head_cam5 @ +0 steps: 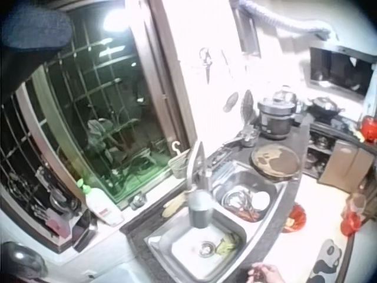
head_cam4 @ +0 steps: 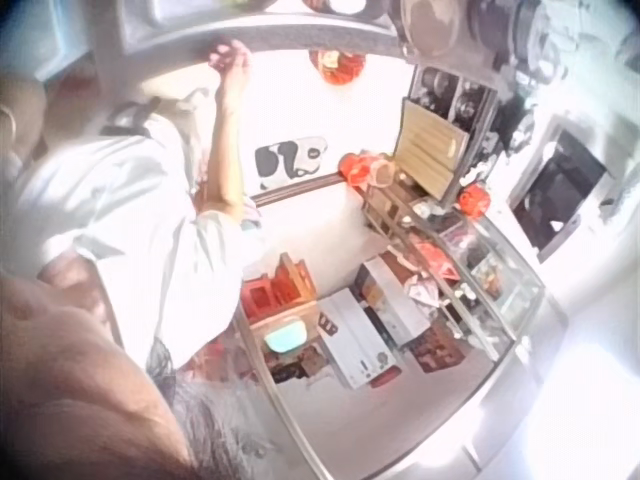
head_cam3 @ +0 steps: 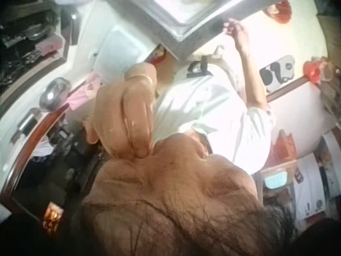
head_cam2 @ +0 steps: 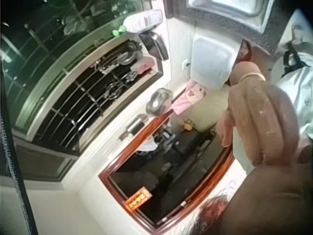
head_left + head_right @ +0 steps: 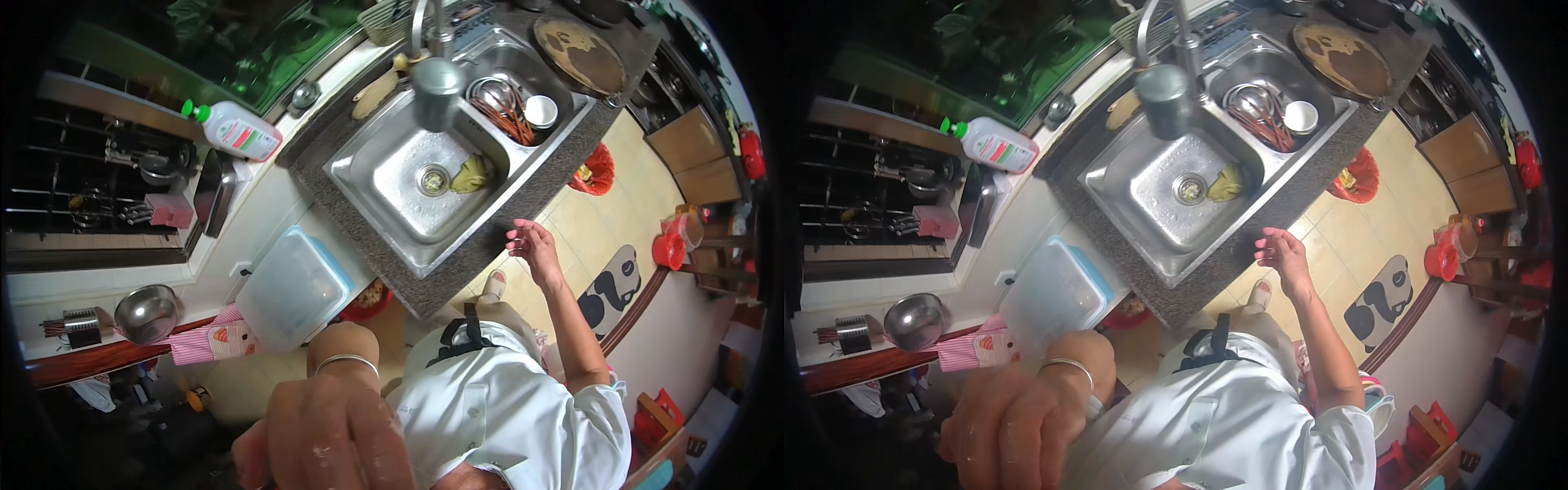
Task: The person washes various kitchen items in a double-basin sink, including chopsticks, a ladle, a metal bowl, a small white bowl, and a cutting board. They rinse each item under running water and place them into a dish rack or storage area.
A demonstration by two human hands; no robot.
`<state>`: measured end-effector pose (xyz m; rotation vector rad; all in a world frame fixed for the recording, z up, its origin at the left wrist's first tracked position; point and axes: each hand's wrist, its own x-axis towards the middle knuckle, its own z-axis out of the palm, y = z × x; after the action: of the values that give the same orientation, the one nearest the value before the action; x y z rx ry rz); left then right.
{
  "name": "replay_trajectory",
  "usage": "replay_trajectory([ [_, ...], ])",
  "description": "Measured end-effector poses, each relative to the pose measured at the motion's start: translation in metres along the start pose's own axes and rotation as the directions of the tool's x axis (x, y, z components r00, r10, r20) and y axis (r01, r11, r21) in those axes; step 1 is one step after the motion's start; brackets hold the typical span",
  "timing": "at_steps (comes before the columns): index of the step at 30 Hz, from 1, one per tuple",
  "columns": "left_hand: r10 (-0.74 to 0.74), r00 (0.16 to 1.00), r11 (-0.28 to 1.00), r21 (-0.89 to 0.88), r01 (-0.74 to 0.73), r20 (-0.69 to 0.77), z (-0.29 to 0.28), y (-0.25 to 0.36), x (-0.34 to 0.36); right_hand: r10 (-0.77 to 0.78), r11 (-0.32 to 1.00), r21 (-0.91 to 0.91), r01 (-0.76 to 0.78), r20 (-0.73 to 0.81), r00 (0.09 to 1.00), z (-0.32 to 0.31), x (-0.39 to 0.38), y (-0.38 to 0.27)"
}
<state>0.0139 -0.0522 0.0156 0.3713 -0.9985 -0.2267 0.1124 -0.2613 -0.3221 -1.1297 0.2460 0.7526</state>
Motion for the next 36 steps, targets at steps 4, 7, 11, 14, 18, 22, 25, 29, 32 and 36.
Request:
replay_trajectory([
  [4,0.130,0.990,0.991,0.036,-0.132,0.047,-0.019,-0.074,0.035,-0.047,0.998,-0.046,0.044,-0.079,0.996,-0.091,-0.010,-0.067],
  [7,0.099,0.995,0.986,0.129,-0.102,0.030,-0.026,-0.101,0.061,-0.050,0.999,0.004,0.051,-0.120,0.991,-0.130,-0.008,-0.079],
  [11,0.034,0.999,0.990,0.141,-0.029,-0.036,-0.029,-0.111,0.087,0.014,1.000,-0.009,-0.016,-0.157,0.987,-0.149,-0.011,-0.081],
  [14,0.072,0.996,0.982,0.178,-0.063,-0.046,-0.033,-0.111,0.090,0.043,0.999,-0.008,-0.044,-0.120,0.992,-0.140,-0.005,-0.076],
  [18,0.152,0.988,0.979,0.133,-0.155,0.033,-0.044,-0.106,0.069,0.038,0.999,-0.020,-0.040,-0.071,0.997,-0.122,0.009,-0.083],
  [22,0.217,0.976,0.961,0.177,-0.213,0.000,-0.065,-0.093,0.076,0.026,0.999,-0.046,-0.027,-0.028,0.999,-0.102,0.021,-0.099],
  [25,0.177,0.984,0.955,0.241,-0.171,-0.005,-0.078,-0.075,0.093,0.006,0.998,-0.058,-0.009,-0.045,0.999,-0.085,0.034,-0.116],
  [29,0.241,0.970,0.925,0.298,-0.235,0.019,-0.085,-0.061,0.088,0.008,0.997,-0.076,-0.007,0.012,1.000,-0.068,0.052,-0.117],
  [32,0.412,0.911,0.774,0.529,-0.348,-0.003,-0.102,-0.054,0.064,0.044,0.996,-0.080,-0.039,0.069,0.997,-0.066,0.066,-0.110],
  [36,0.869,0.416,0.030,0.867,0.497,-0.268,-0.152,-0.066,0.003,0.098,0.987,-0.134,-0.084,0.107,0.989,-0.065,0.089,-0.129],
])
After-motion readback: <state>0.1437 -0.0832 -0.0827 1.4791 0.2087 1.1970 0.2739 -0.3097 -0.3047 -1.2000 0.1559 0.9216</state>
